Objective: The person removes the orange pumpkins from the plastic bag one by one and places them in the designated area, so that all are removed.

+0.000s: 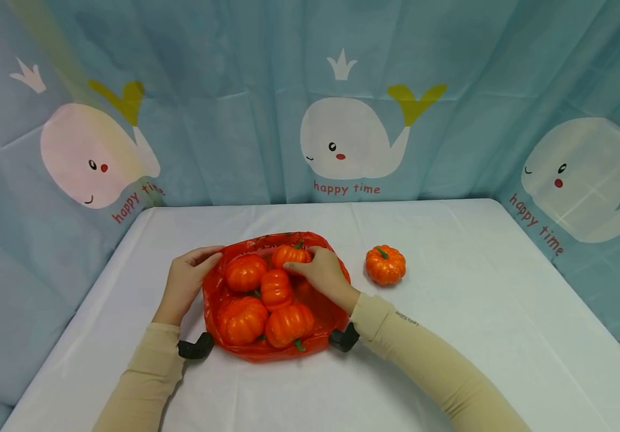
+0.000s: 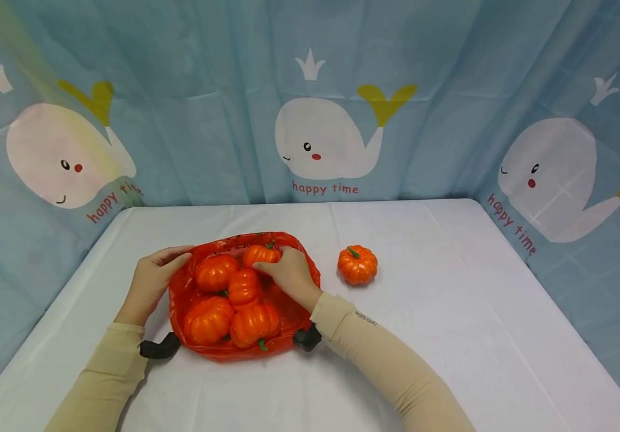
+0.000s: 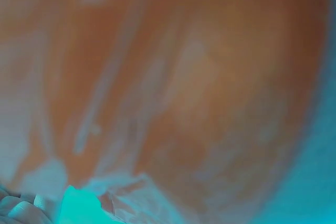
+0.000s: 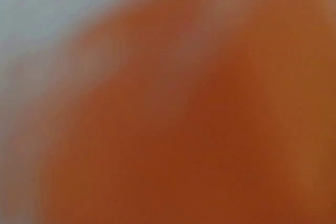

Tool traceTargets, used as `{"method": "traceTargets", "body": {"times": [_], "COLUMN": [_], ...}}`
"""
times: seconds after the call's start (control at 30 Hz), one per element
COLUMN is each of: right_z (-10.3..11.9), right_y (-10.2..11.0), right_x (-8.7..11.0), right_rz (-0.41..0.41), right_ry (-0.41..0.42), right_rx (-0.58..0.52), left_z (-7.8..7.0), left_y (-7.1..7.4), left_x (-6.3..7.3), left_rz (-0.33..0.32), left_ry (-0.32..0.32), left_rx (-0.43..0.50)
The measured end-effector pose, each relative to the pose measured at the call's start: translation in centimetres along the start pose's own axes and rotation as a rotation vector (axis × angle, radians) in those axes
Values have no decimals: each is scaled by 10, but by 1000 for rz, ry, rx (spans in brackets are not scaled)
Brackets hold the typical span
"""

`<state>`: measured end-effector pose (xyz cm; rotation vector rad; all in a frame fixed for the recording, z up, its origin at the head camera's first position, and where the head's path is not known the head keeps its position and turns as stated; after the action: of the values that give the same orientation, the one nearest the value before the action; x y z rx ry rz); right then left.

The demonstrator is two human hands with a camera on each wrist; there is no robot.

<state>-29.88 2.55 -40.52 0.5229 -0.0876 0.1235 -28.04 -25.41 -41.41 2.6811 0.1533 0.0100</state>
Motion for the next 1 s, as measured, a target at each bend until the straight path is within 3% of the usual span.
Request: {"method": "traceTargets", "body": {"times": [0.37, 1.0], "right_z": [6, 8], "right_y": [7, 44], "right_x": [3, 38], "right_rz": [-4, 21], "right_ry": [5, 61], "right_rx": [-39, -77], "left_z": [-4, -1], "left_y": [2, 0], "left_x": [0, 1], "left_rz": [-2, -5], "left_ry": [-3, -2], "left_rx": [7, 9]}}
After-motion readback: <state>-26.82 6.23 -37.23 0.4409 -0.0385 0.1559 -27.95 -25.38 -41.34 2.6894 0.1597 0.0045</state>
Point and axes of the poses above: each hand's wrist, its own x-axis away from the middle knuckle, its own y-axis out of the back of the hand, z = x × y, the point moved 7 cm from there along -x, towards the middle knuckle, and after that the axes turned 2 degrees about -x, right-handed, at the moved point
